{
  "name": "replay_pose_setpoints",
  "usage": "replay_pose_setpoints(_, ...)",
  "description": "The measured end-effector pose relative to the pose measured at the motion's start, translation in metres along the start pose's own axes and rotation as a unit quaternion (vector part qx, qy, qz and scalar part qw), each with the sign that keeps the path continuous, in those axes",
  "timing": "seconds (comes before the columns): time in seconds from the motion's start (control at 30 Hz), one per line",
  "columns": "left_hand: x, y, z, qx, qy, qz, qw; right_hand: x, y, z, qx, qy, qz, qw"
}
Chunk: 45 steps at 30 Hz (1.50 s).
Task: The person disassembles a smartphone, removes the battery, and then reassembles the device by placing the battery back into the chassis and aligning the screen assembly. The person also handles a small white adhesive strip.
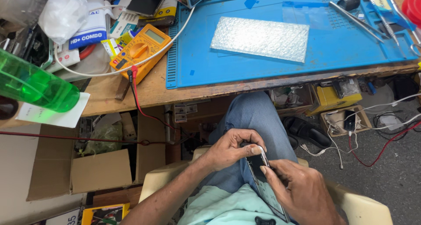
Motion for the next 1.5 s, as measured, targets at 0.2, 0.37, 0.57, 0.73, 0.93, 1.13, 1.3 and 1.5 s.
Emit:
replay_pose_setpoints(0.2, -0.022, 0.017, 0.003, 0.031, -0.035, 0.08, 0.996, 0.008, -0.011, 0.015, -0.025, -0.047, -0.002, 0.999)
replay_pose_setpoints(0.37, -0.024, 0.015, 0.004, -0.004, -0.071, 0.105, 0.992, 0.01, -0.027, 0.023, -0.018, -0.034, 0.076, 0.996)
replay_pose_setpoints(0.57, 0.003, 0.017, 0.002, 0.034, 0.051, 0.148, 0.987, 0.054, -0.003, -0.001, -0.027, -0.096, -0.157, 0.983)
replay_pose_setpoints(0.73, 0.008, 0.019, 0.009, 0.081, 0.107, 0.074, 0.988, 0.081, -0.009, -0.025, -0.116, -0.177, -0.342, 0.916)
replay_pose_setpoints(0.93, -0.007, 0.018, 0.022, 0.209, 0.098, 0.123, 0.965, 0.03, 0.014, -0.013, 0.149, 0.097, 0.115, 0.977)
replay_pose_setpoints(1.13, 0.015, -0.006, 0.029, 0.25, 0.105, 0.165, 0.948, 0.024, -0.022, 0.006, 0.17, 0.235, 0.22, 0.931)
replay_pose_setpoints(1.3, 0.078, -0.004, 0.028, 0.222, -0.145, -0.193, 0.945, 0.054, 0.003, -0.006, 0.126, 0.164, 0.034, 0.978)
replay_pose_setpoints(1.5, 0.114, -0.017, 0.016, 0.18, -0.198, -0.239, 0.934, 0.068, 0.015, -0.012, 0.103, 0.1, -0.116, 0.983)
Point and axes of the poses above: each hand's wrist, its own z-axis away from the middle knuckle, its own y-axis out of the back of the hand, x = y × z, the point moved 7 cm from there along -z, towards the middle knuckle, and after that the axes turned 1 degree about x, right-handed, at the moved point
